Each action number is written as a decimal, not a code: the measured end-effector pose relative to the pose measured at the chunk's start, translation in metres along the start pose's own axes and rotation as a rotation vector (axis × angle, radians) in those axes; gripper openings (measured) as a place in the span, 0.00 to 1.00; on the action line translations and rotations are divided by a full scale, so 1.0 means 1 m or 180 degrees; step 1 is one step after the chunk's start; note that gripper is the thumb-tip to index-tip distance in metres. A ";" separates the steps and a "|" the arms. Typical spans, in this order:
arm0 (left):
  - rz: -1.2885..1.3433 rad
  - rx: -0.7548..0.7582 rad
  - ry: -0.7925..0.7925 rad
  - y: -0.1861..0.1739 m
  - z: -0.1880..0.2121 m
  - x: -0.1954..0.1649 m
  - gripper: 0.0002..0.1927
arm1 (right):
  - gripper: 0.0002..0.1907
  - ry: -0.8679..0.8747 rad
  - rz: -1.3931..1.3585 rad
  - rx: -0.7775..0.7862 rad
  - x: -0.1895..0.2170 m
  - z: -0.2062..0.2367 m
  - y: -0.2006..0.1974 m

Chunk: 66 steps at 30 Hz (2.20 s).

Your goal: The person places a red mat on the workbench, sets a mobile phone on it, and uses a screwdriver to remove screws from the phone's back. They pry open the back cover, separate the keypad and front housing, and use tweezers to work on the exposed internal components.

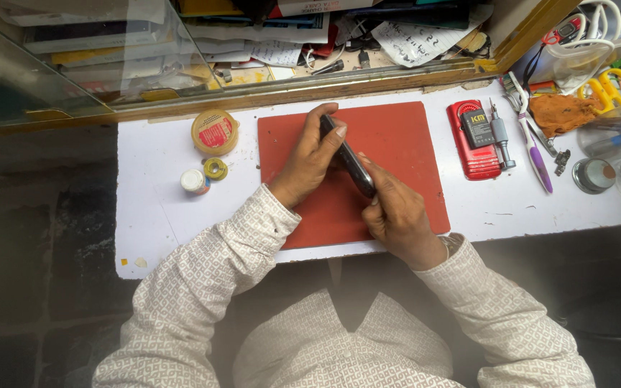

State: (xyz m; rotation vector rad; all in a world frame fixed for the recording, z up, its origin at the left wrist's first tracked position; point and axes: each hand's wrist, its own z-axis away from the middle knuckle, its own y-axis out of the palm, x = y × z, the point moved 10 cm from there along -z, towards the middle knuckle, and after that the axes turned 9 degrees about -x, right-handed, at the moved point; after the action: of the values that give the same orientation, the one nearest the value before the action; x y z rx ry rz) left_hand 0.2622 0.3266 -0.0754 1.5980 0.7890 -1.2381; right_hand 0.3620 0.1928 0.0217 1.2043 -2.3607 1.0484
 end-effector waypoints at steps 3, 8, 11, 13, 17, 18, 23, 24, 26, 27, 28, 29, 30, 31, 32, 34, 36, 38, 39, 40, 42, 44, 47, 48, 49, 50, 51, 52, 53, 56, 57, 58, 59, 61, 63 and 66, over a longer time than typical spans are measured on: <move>0.0062 0.0017 0.0013 0.002 0.000 0.001 0.32 | 0.27 0.0093 0.0052 -0.0079 -0.005 0.002 -0.002; 0.0069 -0.0040 -0.0137 0.000 0.000 0.002 0.39 | 0.27 -0.0097 0.0089 -0.0248 -0.002 0.003 -0.007; 0.0075 -0.0079 -0.0105 0.000 0.001 -0.003 0.40 | 0.27 0.0153 0.0114 -0.0153 -0.011 0.004 -0.003; 0.0066 -0.0024 -0.0183 0.000 0.005 -0.004 0.42 | 0.27 0.0262 0.0192 -0.0110 -0.014 0.005 -0.002; 0.0418 0.0150 -0.0266 0.006 0.011 -0.012 0.51 | 0.32 -0.0041 0.0201 -0.0146 -0.001 0.003 -0.001; 0.0497 0.0184 -0.0329 0.009 0.011 -0.012 0.53 | 0.34 -0.0195 0.0227 -0.0123 0.006 0.002 -0.001; 0.0778 0.0356 -0.0539 0.017 0.016 -0.015 0.59 | 0.37 -0.0422 0.0414 -0.0008 0.016 0.000 0.004; 0.0763 0.0350 -0.0582 0.018 0.017 -0.015 0.59 | 0.37 -0.0435 0.0407 -0.0003 0.017 0.000 0.004; 0.0728 0.0344 -0.0652 0.018 0.017 -0.016 0.61 | 0.37 -0.0442 0.0418 -0.0002 0.017 0.001 0.005; 0.0730 0.0362 -0.0666 0.019 0.017 -0.017 0.61 | 0.37 -0.0428 0.0437 -0.0001 0.016 0.002 0.005; 0.0734 0.0378 -0.0684 0.021 0.018 -0.018 0.61 | 0.37 -0.0412 0.0455 0.0002 0.015 0.003 0.006; 0.0739 0.0395 -0.0700 0.022 0.019 -0.019 0.61 | 0.37 -0.0415 0.0493 0.0004 0.014 0.004 0.007; 0.0743 0.0419 -0.0717 0.023 0.020 -0.019 0.62 | 0.36 -0.0420 0.0531 0.0003 0.013 0.004 0.008; 0.0747 0.0441 -0.0736 0.024 0.021 -0.020 0.62 | 0.36 -0.0424 0.0569 0.0003 0.012 0.005 0.008; 0.0753 0.0463 -0.0758 0.025 0.022 -0.020 0.62 | 0.36 -0.0427 0.0577 0.0010 0.012 0.005 0.009; 0.0768 0.0444 -0.0750 0.025 0.022 -0.020 0.62 | 0.36 -0.0432 0.0593 0.0024 0.011 0.006 0.010; 0.0750 0.0414 -0.0687 0.024 0.023 -0.020 0.62 | 0.36 -0.0489 0.0680 0.0054 0.012 0.006 0.012; 0.0688 0.0387 -0.0559 0.024 0.023 -0.022 0.63 | 0.37 -0.0534 0.0696 0.0096 0.013 0.005 0.013; 0.0749 0.0362 -0.0533 0.024 0.023 -0.021 0.62 | 0.37 -0.0545 0.0667 0.0127 0.014 0.005 0.014; 0.0813 0.0334 -0.0508 0.024 0.023 -0.021 0.62 | 0.37 -0.0555 0.0637 0.0161 0.015 0.005 0.015; 0.0814 0.0308 -0.0383 0.024 0.023 -0.021 0.61 | 0.36 -0.0526 0.0598 0.0187 0.016 0.004 0.015; 0.0690 0.0312 -0.0187 0.024 0.021 -0.024 0.61 | 0.36 -0.0495 0.0560 0.0208 0.017 0.002 0.016; 0.0586 0.0300 -0.0081 0.022 0.022 -0.024 0.61 | 0.35 -0.0425 0.0510 0.0198 0.018 -0.001 0.016; 0.0423 0.0285 0.0014 0.022 0.022 -0.026 0.61 | 0.34 -0.0385 0.0490 0.0190 0.018 -0.002 0.015; 0.0261 0.0269 0.0109 0.021 0.023 -0.027 0.61 | 0.34 -0.0345 0.0471 0.0183 0.018 -0.003 0.014; 0.0096 0.0255 0.0207 0.020 0.024 -0.030 0.61 | 0.34 -0.0179 0.0326 0.0215 0.014 -0.003 0.013; 0.0056 0.0269 0.0280 0.021 0.025 -0.032 0.62 | 0.33 -0.0014 0.0182 0.0243 0.010 -0.004 0.012; 0.0019 0.0284 0.0352 0.022 0.027 -0.035 0.62 | 0.32 0.0152 0.0040 0.0272 0.005 -0.005 0.012; -0.0018 0.0296 0.0420 0.023 0.028 -0.038 0.62 | 0.32 0.0239 -0.0208 0.0267 0.003 -0.006 0.010; -0.0072 0.0259 0.0495 0.024 0.030 -0.046 0.62 | 0.31 0.0459 -0.0670 0.0195 -0.006 -0.010 0.006; -0.0161 0.0287 0.0529 0.027 0.032 -0.048 0.62 | 0.31 0.0509 -0.0636 0.0137 -0.009 -0.011 0.006; -0.0253 0.0311 0.0564 0.031 0.034 -0.049 0.62 | 0.30 0.0557 -0.0605 0.0082 -0.012 -0.011 0.006; -0.0349 0.0336 0.0602 0.034 0.036 -0.051 0.63 | 0.30 0.0640 -0.0620 0.0152 -0.015 -0.010 0.009; -0.0559 0.0424 0.0664 0.038 0.039 -0.054 0.63 | 0.31 0.0807 -0.0643 0.0295 -0.022 -0.007 0.013; -0.0738 0.0455 0.0773 0.041 0.042 -0.057 0.63 | 0.31 0.0717 -0.0526 0.0337 -0.021 -0.005 0.015; -0.0983 0.0412 0.0963 0.043 0.044 -0.062 0.63 | 0.34 0.0578 -0.0345 0.0391 -0.019 -0.004 0.016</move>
State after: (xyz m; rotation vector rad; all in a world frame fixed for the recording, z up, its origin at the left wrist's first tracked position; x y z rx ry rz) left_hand 0.2675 0.2732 -0.0063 1.8459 1.2039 -1.2986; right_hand 0.3608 0.2128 0.0059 1.2085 -2.0974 1.2260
